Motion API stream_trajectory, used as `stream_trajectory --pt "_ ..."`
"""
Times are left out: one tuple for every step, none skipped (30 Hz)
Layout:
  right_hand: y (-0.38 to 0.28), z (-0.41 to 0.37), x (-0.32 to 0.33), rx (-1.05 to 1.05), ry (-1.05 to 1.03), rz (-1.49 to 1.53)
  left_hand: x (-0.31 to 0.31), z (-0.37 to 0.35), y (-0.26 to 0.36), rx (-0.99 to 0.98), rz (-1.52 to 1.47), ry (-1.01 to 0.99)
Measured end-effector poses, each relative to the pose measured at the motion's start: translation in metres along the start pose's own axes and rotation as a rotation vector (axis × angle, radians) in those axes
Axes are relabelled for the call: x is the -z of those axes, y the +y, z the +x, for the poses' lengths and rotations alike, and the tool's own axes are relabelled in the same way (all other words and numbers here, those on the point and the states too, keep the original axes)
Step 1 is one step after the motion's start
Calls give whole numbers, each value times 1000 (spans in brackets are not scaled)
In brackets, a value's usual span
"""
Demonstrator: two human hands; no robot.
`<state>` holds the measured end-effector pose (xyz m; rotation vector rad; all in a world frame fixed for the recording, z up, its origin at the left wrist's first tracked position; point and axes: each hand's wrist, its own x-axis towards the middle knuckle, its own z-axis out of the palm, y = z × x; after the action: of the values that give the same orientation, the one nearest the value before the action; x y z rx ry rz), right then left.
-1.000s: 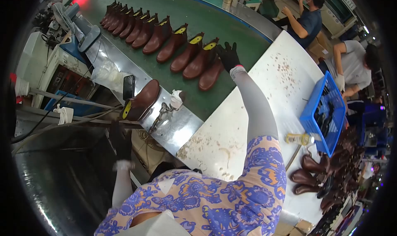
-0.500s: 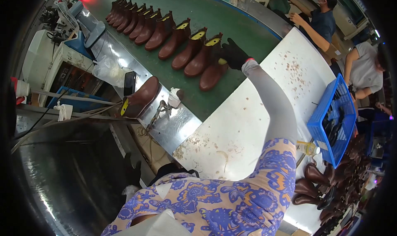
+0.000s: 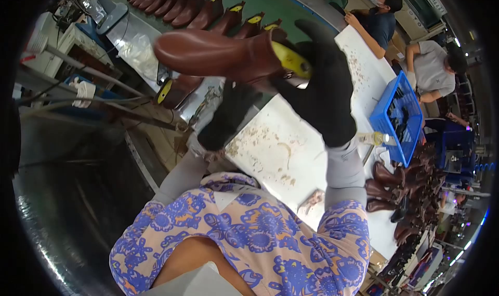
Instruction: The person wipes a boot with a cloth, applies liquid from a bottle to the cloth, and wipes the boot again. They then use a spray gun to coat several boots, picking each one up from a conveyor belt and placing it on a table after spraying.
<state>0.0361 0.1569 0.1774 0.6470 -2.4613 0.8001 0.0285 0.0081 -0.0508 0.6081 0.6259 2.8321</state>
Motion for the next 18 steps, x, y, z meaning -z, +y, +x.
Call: stream_trajectory --pt "-21 -15 -9 -129 -27 130 -7 -6 18 -10 9 48" --pt "-33 -32 -24 -84 -68 157 -12 -14 35 -9 31 99" --pt "-45 -52 -35 -60 -103 173 -17 -28 52 5 57 145" --pt "-61 -66 -41 -1 -153 277 -19 -45 71 32 100 193" --pt "-72 -77 -47 50 -190 375 -21 -60 90 54 143 224" --pt "-76 -94 -51 -25 -161 503 -25 -72 107 88 175 234" --pt "-76 -117 -57 -106 -116 629 -31 -79 127 154 209 219" --pt "-70 -142 -66 -235 -33 457 -39 -84 151 268 241 184" --pt "-57 -176 -80 -387 45 219 -49 -81 177 415 257 104" --pt "-36 -213 -92 -436 151 22 -60 -71 201 681 279 -55" --pt "-11 -260 -98 -517 202 -150 -70 -55 221 1027 337 -265" --pt "15 -311 -99 -695 192 -289 -88 -26 233 1545 428 -714" --pt "39 -361 -95 -775 209 -440 -87 -48 242 1492 495 -660" --pt "53 -405 -89 -906 168 -657 -81 -68 245 1470 540 -602" --pt "54 -428 -76 -1170 91 -605 -74 -89 247 1421 583 -505" --pt "63 -460 -70 -1171 9 -614 -66 -107 248 1347 602 -386" --pt "63 -470 -67 -1145 -52 -612 -56 -126 245 1252 608 -259" --pt "70 -480 -71 -1076 -40 -630 -48 -144 242 1131 601 -120"
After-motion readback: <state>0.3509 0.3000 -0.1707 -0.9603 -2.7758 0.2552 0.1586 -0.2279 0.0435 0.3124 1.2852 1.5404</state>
